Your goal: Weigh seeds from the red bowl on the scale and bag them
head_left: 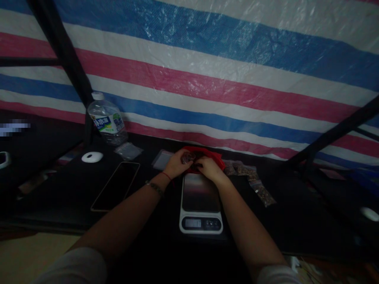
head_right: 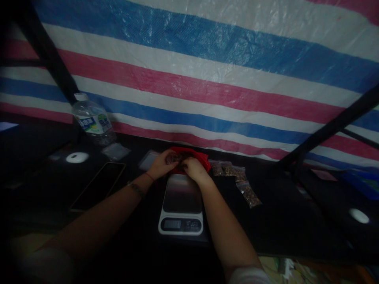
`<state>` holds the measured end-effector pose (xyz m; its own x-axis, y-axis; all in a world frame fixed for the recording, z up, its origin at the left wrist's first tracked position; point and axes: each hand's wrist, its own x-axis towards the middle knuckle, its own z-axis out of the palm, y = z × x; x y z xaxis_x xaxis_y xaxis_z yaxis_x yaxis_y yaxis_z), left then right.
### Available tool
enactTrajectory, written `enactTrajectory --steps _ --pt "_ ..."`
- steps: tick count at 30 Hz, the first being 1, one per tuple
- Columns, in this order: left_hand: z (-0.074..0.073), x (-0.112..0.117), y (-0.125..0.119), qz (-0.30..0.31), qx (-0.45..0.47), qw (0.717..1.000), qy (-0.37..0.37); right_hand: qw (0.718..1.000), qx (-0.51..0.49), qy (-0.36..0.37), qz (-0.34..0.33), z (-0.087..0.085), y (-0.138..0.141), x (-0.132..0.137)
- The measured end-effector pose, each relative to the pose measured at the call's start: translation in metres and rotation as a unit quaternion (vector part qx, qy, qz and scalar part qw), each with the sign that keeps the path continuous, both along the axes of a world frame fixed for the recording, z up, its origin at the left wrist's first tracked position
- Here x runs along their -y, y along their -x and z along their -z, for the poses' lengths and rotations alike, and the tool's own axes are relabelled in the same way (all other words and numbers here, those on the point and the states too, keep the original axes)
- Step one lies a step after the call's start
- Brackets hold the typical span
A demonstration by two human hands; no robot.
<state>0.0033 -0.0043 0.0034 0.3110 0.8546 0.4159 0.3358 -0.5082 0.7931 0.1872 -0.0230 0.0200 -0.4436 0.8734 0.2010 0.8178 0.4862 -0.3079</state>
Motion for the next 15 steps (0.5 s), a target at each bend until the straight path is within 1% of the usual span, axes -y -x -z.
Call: enactTrajectory --steps 4,7,10,12,15 --pt "0.003 0.0 0.0 0.043 -0.01 0.999 -0.004 0.999 -0.029 -0.032 0.027 -0.001 -0.008 0.002" --pt "0.005 0.0 0.001 0.055 -0.035 0.998 0.003 0.99 -0.098 -0.078 0.058 -0.003 -0.012 0.002" --pt "0.007 -0.001 0.001 0.069 -0.042 0.997 0.004 0.972 -0.182 -0.131 0.072 -0.006 -0.01 0.004" --pt "0.007 -0.002 0.001 0.081 -0.045 0.996 0.003 0.962 -0.221 -0.148 0.065 -0.009 -0.006 0.007" --pt "0.008 -0.002 0.0 0.086 -0.056 0.995 -0.007 0.961 -0.24 -0.136 0.031 -0.01 0.0 0.01"
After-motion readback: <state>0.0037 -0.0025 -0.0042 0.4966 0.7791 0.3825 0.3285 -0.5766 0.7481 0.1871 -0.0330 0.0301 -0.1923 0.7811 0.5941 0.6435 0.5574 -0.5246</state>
